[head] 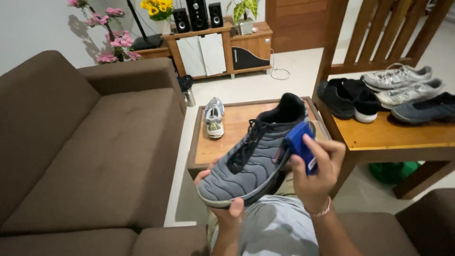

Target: Cleaning a grey and black sneaker with a blue brush while sitting on a sofa.

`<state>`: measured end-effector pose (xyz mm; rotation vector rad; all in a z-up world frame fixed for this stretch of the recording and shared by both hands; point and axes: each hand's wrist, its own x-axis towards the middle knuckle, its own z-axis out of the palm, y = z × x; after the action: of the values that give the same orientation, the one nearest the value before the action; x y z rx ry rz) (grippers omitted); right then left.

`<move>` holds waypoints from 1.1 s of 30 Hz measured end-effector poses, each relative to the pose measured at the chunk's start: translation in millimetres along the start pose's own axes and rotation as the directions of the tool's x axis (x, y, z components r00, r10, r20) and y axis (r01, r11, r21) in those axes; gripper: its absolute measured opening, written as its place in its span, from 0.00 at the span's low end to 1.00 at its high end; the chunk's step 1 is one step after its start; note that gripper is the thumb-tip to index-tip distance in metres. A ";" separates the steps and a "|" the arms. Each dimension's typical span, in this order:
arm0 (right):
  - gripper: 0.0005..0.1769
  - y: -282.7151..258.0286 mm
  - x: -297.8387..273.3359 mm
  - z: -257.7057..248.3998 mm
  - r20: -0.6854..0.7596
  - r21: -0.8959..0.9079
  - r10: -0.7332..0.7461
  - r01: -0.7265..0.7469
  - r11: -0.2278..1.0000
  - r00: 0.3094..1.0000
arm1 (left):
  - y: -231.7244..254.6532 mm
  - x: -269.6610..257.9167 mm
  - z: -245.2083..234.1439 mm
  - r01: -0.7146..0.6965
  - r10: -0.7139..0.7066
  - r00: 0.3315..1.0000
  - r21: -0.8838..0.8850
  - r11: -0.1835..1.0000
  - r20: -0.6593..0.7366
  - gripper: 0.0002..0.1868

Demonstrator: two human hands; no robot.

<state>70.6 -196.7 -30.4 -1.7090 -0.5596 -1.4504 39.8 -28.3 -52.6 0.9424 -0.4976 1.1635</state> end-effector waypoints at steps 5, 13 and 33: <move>0.20 -27.9 -36.2 -7.4 0.175 0.122 -0.183 0.163 0.979 0.968 | -0.1 -6.0 0.6 -0.010 0.011 1.000 0.006 1.000 -0.021 0.44; 0.23 2.9 -22.1 0.0 0.047 -0.024 -0.037 0.038 0.999 0.998 | 1.3 -10.1 -9.9 -0.001 0.002 0.999 0.031 1.000 -0.032 0.45; 0.18 16.9 -48.1 -11.0 0.013 0.025 -0.224 0.224 0.974 0.974 | -6.4 -30.8 -22.1 0.122 -0.125 0.991 0.057 0.991 0.047 0.47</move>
<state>65.3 -207.4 -81.2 -1.6829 -0.7963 -1.5813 32.1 -27.5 -90.2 1.0377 -0.4438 1.0475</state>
